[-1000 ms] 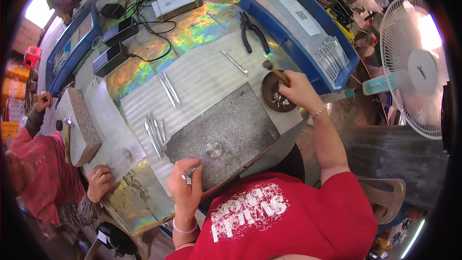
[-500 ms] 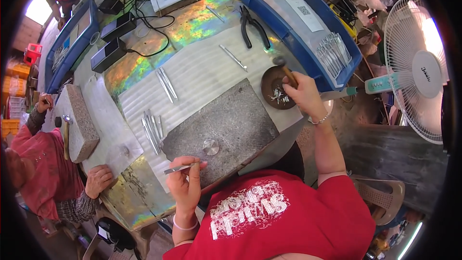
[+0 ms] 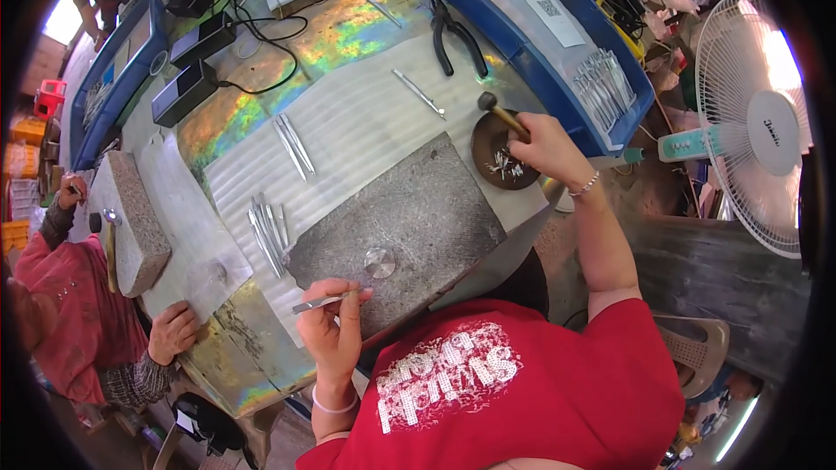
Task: Assembling small metal components by hammering pins into metal strips at a workbench.
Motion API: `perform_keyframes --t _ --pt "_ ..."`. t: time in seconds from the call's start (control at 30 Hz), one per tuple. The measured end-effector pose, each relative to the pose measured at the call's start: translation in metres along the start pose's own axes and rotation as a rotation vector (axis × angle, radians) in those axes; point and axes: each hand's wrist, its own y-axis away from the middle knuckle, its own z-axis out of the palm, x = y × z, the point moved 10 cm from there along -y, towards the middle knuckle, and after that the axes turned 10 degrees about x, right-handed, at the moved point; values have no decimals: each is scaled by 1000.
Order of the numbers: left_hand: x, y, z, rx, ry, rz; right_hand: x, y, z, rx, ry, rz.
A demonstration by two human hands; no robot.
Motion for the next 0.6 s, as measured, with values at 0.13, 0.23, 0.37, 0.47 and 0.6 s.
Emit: perform_keyframes --t 0.13,0.23,0.37,0.47,0.6 --pt "0 2 -1 -18 13 0 19 11 -4 -16 -424 252" --pt "2 4 0 -13 27 -17 23 23 0 -51 -712 454" --pt "5 5 2 35 180 -83 19 28 -8 14 -856 487" --pt "7 4 5 47 296 -141 21 35 -12 82 -890 480" --pt "-5 7 11 -32 498 -336 -11 61 -1 66 -888 496"
